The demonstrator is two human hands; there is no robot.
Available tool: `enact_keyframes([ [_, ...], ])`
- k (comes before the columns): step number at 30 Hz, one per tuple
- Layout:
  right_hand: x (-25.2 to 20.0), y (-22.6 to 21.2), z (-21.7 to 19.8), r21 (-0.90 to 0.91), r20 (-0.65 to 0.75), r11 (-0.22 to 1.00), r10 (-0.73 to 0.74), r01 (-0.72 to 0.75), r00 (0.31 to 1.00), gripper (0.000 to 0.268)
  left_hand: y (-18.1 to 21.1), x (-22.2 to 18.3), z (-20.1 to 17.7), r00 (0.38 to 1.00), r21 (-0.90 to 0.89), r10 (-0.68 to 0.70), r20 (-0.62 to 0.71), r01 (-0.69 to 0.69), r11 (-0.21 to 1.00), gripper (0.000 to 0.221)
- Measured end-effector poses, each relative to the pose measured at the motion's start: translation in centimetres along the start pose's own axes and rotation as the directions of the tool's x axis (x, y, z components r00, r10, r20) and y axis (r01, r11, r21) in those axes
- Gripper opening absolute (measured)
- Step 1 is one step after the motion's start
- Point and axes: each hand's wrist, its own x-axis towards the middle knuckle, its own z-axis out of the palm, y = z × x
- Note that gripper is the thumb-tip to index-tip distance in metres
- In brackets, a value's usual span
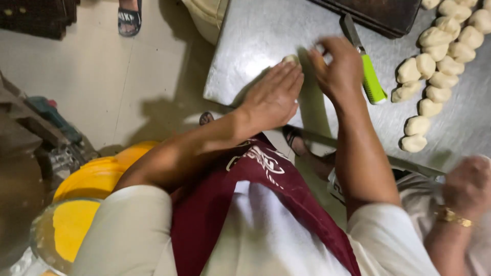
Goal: Shaping small pieces of dough by flattening them, cutting slits with a knife, and rolling them into striped cylinders on a metal table.
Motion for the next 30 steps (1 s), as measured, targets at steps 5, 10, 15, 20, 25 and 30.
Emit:
enact_keyframes([
  [5,5.0,-1.9,5.0,-0.160,0.035,0.897,-0.412,0.412,0.911,0.024,-2.5,2.6,8.6,0.911,0.591,0.287,-0.296,-0.061,0.805,0.075],
  [10,8.3,-1.7,3.7,0.103,0.108,0.822,-0.569,0.560,0.815,0.034,-2.3,0.8,9.9,0.951,0.399,0.177,-0.252,-0.064,0.915,0.098],
  [15,2.6,4.3,-3.8,0.356,-0.023,0.858,-0.388,0.370,0.921,0.023,-2.0,2.3,7.7,0.936,0.573,0.151,-0.319,0.063,0.817,0.121],
  [20,-3.3,6.7,-5.8,-0.313,0.241,0.878,0.442,-0.362,0.864,0.073,-0.5,2.2,4.4,0.999,0.479,-0.043,0.014,0.032,0.877,0.105],
  [25,-3.3,0.7,-9.3,-0.114,0.428,0.787,0.589,-0.606,0.685,0.079,-2.1,1.8,3.9,0.994,0.446,0.108,-0.025,-0.086,0.891,0.116],
  [30,-6.5,-7.2,-7.8,0.124,0.446,0.768,0.522,-0.628,0.727,0.079,-5.3,-0.3,3.9,0.908,0.412,0.366,-0.206,-0.259,0.874,0.114],
])
